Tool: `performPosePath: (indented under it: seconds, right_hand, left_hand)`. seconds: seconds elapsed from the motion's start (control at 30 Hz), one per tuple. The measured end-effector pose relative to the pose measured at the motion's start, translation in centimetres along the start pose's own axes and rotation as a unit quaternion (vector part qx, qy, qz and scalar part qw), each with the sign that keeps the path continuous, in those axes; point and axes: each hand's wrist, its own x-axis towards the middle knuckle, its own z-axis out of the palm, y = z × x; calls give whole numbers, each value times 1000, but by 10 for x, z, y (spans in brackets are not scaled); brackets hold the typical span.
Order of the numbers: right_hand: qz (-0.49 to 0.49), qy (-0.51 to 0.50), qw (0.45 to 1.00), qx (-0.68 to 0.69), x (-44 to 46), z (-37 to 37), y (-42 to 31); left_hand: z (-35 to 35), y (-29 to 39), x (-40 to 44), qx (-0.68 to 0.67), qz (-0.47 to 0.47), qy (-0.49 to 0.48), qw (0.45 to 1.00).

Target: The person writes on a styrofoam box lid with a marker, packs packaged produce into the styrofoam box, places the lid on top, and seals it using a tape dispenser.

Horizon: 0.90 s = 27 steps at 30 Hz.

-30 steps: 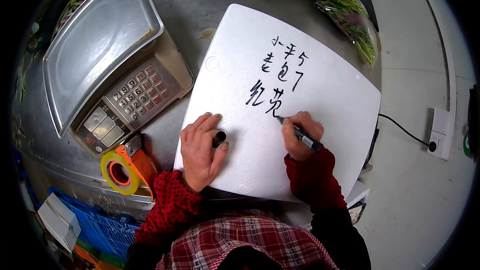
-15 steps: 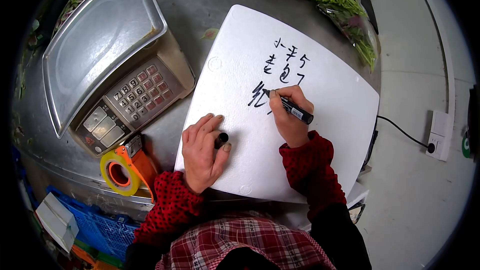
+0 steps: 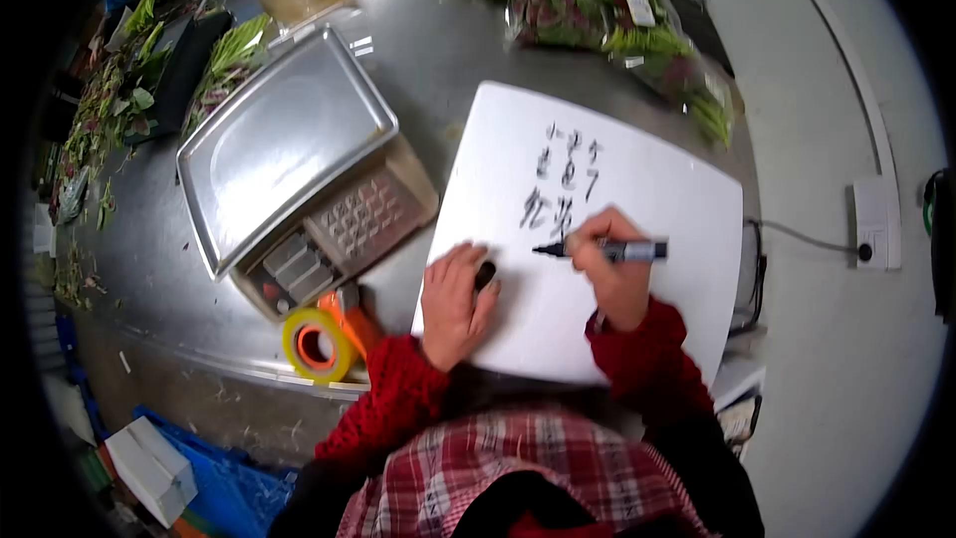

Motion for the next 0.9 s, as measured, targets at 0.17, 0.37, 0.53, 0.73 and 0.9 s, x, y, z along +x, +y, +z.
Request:
performPosePath:
  seconds: [0.17, 0.37, 0.53, 0.73, 0.9]
  right_hand:
    - [-1, -65, 998, -14, -12, 8, -38]
    - [6, -103, 993, -55, -34, 1, -41]
    - [12, -103, 994, 43, -71, 24, -13]
    - [29, -100, 992, 67, -88, 51, -2]
    - [-36, -125, 988, 78, -107, 47, 10]
  left_hand:
    - [-20, 36, 14, 10, 112, -38, 993]
    - [-23, 55, 10, 5, 171, -29, 985]
    - [-26, 64, -8, -1, 222, -68, 973]
    - [-24, 60, -48, 11, 181, -6, 983]
    - [-25, 77, -68, 34, 197, 21, 980]
